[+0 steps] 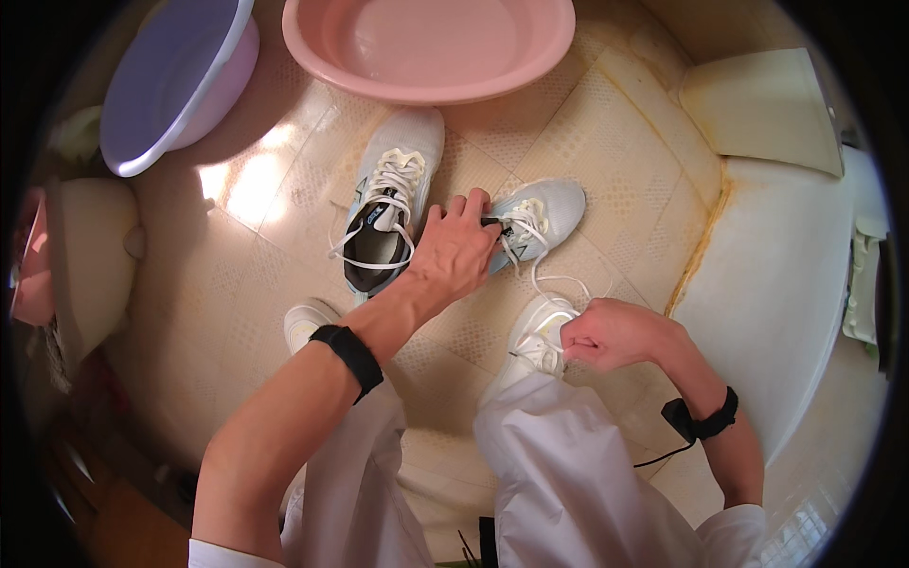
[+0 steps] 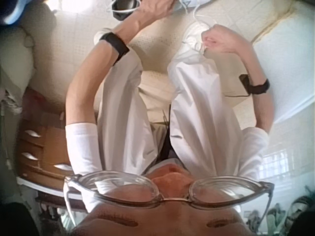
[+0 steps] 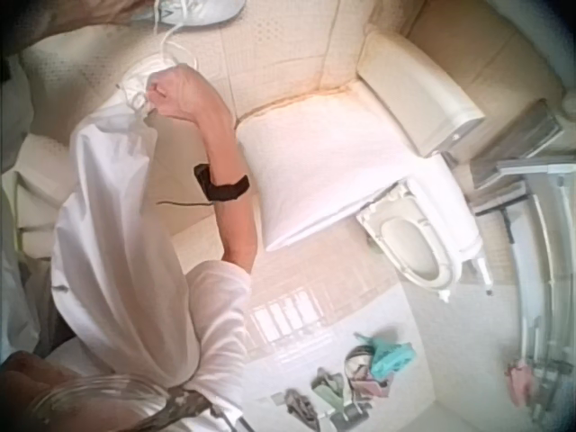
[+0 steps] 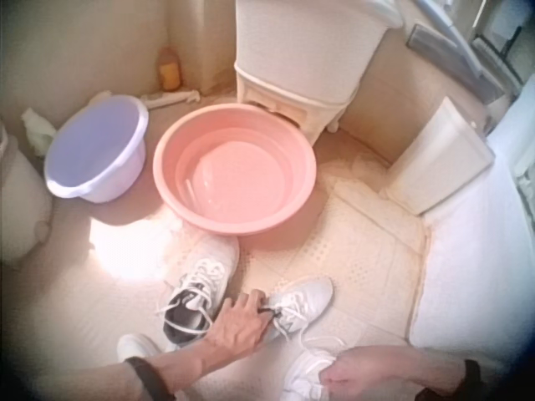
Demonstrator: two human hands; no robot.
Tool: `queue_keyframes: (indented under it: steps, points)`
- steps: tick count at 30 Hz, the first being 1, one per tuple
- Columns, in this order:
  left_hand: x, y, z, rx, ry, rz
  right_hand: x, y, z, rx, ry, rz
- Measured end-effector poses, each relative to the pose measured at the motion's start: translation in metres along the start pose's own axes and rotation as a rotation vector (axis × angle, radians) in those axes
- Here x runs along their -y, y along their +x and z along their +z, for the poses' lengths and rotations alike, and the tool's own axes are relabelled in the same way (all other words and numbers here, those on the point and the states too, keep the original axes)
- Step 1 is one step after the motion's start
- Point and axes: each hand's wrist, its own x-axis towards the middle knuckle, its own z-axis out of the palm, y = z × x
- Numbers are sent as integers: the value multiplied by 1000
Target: The recorder attaches a small circular component to a sneaker and then ties the shoelaces.
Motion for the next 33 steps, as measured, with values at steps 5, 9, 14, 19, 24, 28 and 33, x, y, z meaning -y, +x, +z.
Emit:
queue_keyframes:
  steps: [5,9,14,19,24,28,33]
  points:
    - [-1,2,0,-15,-53,39,-29,-18,-7,-182,28,103]
    - [-1,2,-2,-1,-36,42,-31,-25,-7,-330,68,9]
    - [-1,3,2,-11,-39,32,-38,-19,-20,-263,-17,146]
    - [-1,3,-1,-10,-43,32,-36,9,-30,-368,-267,267]
    - [-2,1,-4,-11,-49,54,-24,45,-40,-649,-271,140]
    - [-6,-5,-4,-43,48,120,-21,67,-46,-772,-295,92]
    - [-6,-12,-3,-99,81,141,-23,86,-46,-827,-226,33]
